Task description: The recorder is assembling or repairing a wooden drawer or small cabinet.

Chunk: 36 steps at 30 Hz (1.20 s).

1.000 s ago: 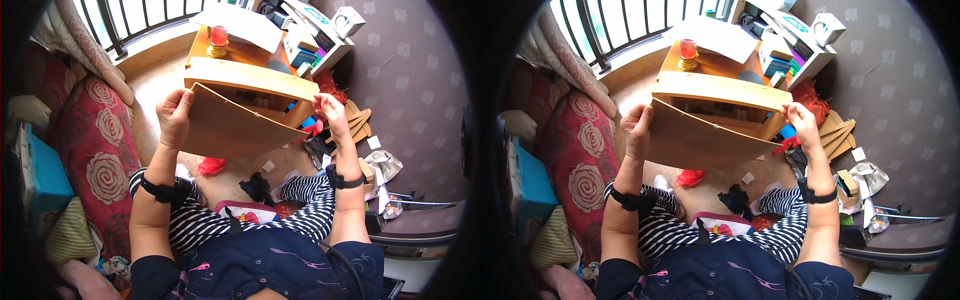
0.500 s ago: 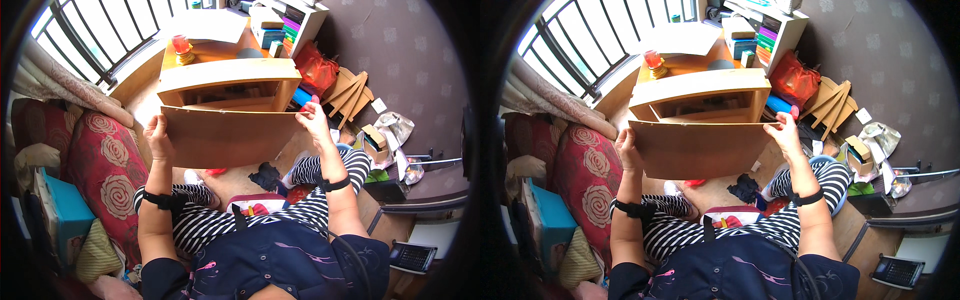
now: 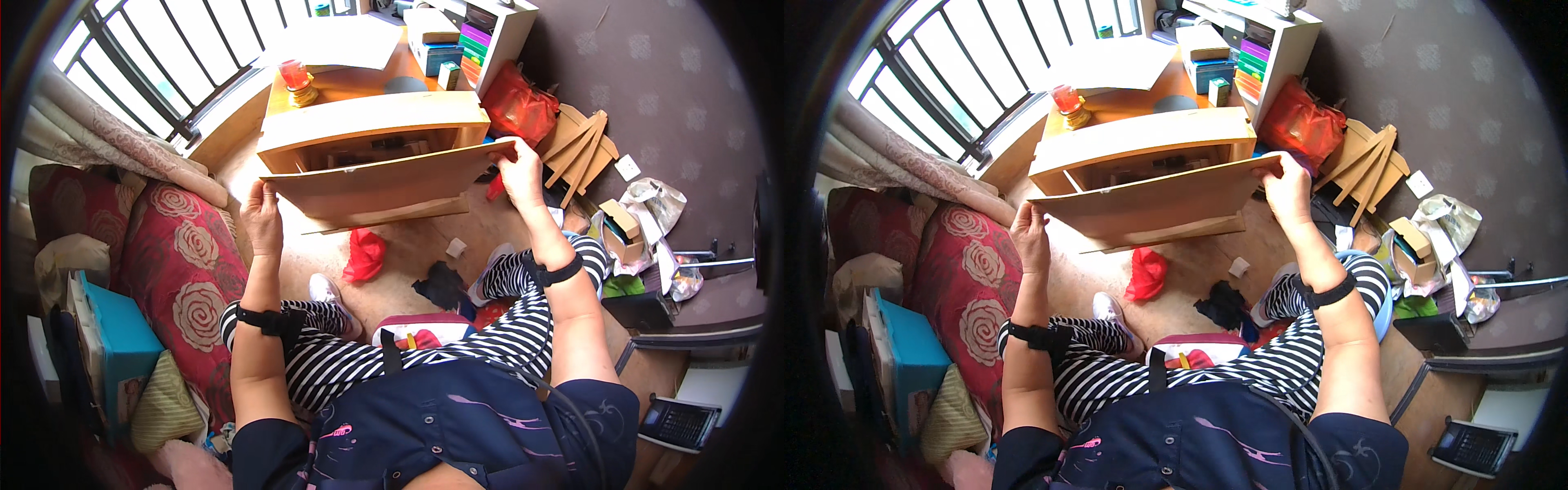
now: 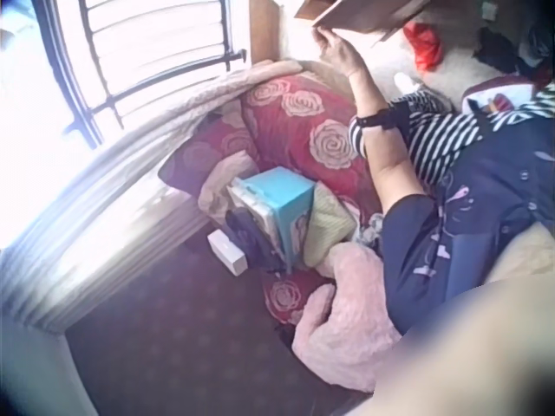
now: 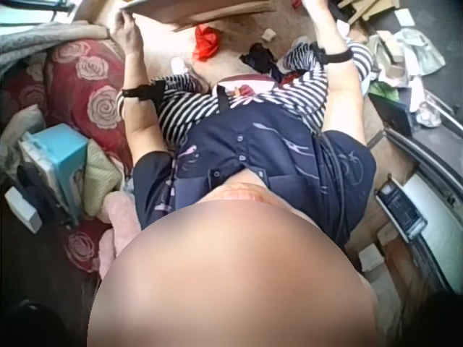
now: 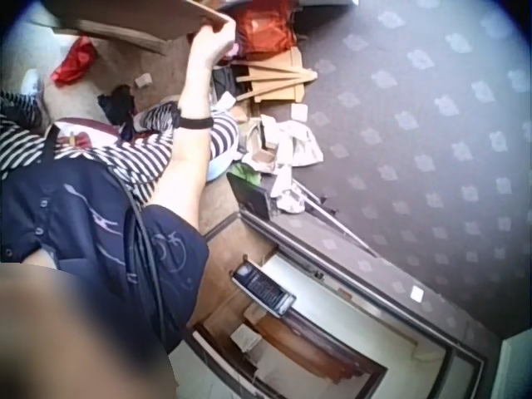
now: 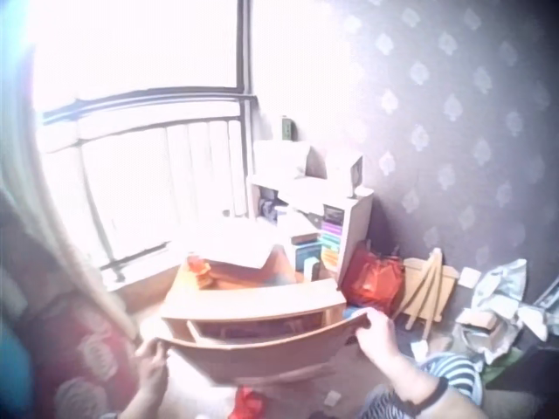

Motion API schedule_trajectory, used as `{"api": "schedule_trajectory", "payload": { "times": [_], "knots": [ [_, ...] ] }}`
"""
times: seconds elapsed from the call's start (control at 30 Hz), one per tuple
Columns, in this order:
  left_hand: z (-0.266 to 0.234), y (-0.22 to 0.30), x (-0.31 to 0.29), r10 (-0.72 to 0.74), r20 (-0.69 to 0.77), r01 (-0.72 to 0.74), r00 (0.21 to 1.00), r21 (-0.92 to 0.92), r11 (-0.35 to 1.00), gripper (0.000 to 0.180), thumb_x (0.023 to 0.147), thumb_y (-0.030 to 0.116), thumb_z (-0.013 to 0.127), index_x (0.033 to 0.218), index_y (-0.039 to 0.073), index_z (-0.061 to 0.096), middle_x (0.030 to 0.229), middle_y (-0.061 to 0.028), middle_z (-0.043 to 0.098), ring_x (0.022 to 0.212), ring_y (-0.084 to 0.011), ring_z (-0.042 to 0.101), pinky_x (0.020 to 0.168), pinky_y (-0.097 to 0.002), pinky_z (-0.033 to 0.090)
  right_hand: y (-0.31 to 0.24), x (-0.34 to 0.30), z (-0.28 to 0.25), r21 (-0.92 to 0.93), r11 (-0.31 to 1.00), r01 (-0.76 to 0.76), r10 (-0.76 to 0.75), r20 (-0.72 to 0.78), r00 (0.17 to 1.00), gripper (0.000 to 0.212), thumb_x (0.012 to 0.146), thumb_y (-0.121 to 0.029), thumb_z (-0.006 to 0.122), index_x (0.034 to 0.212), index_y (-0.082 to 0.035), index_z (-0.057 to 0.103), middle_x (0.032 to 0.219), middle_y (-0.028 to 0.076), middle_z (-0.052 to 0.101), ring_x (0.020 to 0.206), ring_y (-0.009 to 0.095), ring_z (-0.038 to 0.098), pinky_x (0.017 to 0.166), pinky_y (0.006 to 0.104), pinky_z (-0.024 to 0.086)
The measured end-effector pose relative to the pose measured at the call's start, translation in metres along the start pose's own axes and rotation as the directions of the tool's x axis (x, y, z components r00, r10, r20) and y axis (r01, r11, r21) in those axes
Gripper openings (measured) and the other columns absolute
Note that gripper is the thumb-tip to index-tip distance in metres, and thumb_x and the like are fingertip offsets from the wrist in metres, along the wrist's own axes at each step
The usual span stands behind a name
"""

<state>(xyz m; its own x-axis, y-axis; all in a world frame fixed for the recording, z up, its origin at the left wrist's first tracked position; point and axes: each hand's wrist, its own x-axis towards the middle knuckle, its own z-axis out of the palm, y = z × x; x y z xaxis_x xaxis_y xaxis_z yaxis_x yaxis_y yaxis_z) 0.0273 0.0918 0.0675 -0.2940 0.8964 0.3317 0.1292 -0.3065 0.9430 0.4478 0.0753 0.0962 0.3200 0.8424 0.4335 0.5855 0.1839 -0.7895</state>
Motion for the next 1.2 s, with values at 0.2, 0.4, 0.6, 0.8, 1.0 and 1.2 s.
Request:
{"api": "schedule_trajectory", "payload": {
  "times": [0.2,0.4,0.6,0.8,1.0,1.2],
  "knots": [
    [-0.007,0.004,-0.005,-0.111,0.065,0.109,0.992,0.020,0.994,0.017,0.094,0.012,0.055,0.099,0.000,0.065,0.086,-0.0010,0.063,0.079,-0.0073,0.059,0.073,-0.0248,0.053,-0.003,0.001,-0.001,-0.088,0.996,0.017,-0.015,0.024,1.000,0.019,0.075,-0.003,0.069,0.092,0.000,0.062,0.080,0.013,0.069,0.073,0.018,0.067,0.069,0.0296,0.051],
    [-0.007,0.003,-0.001,-0.132,0.073,0.135,0.988,-0.033,0.990,0.015,0.095,0.011,0.053,0.097,0.000,0.064,0.086,-0.0024,0.063,0.079,-0.0086,0.060,0.074,-0.0260,0.054,0.007,0.007,0.006,0.115,0.992,0.048,-0.049,0.007,0.999,0.016,0.081,0.001,0.064,0.096,0.000,0.060,0.084,0.008,0.068,0.072,0.013,0.065,0.067,0.0251,0.051],
    [-0.018,0.005,0.003,-0.162,0.031,0.163,0.986,-0.052,0.985,0.013,0.093,0.010,0.055,0.096,0.000,0.063,0.088,-0.0036,0.064,0.079,-0.0100,0.061,0.073,-0.0265,0.054,0.016,0.014,0.011,0.288,0.957,-0.039,0.011,0.098,0.995,0.015,0.083,0.003,0.062,0.096,-0.001,0.060,0.084,0.000,0.062,0.076,0.007,0.059,0.070,0.0219,0.048],
    [-0.001,-0.009,0.007,-0.131,0.057,0.128,0.990,0.053,0.990,0.014,0.085,0.006,0.063,0.097,-0.001,0.064,0.087,-0.0021,0.067,0.079,-0.0087,0.061,0.077,-0.0235,0.049,0.013,0.010,-0.001,0.313,0.950,-0.008,-0.035,0.133,0.991,0.015,0.082,0.004,0.063,0.095,-0.002,0.057,0.086,0.000,0.059,0.080,0.007,0.055,0.075,0.0216,0.046],
    [0.010,0.017,0.006,-0.075,-0.076,0.099,0.994,0.400,0.911,0.014,0.082,0.007,0.066,0.093,-0.002,0.067,0.081,-0.0083,0.070,0.072,-0.0103,0.065,0.068,-0.0236,0.051,0.018,0.013,0.010,0.256,0.966,-0.026,-0.001,0.103,0.995,0.025,0.081,0.005,0.065,0.103,-0.001,0.056,0.097,0.003,0.057,0.087,0.010,0.055,0.079,0.0236,0.046],
    [0.011,0.015,0.014,-0.048,-0.103,0.087,0.993,0.418,0.904,0.014,0.081,0.006,0.065,0.093,-0.001,0.068,0.080,-0.0086,0.070,0.072,-0.0114,0.065,0.068,-0.0249,0.052,0.017,0.012,0.017,0.321,0.944,-0.075,0.054,0.074,0.996,0.029,0.080,0.011,0.062,0.106,0.001,0.054,0.100,0.005,0.057,0.094,0.012,0.056,0.086,0.0250,0.046]
  ]
}}
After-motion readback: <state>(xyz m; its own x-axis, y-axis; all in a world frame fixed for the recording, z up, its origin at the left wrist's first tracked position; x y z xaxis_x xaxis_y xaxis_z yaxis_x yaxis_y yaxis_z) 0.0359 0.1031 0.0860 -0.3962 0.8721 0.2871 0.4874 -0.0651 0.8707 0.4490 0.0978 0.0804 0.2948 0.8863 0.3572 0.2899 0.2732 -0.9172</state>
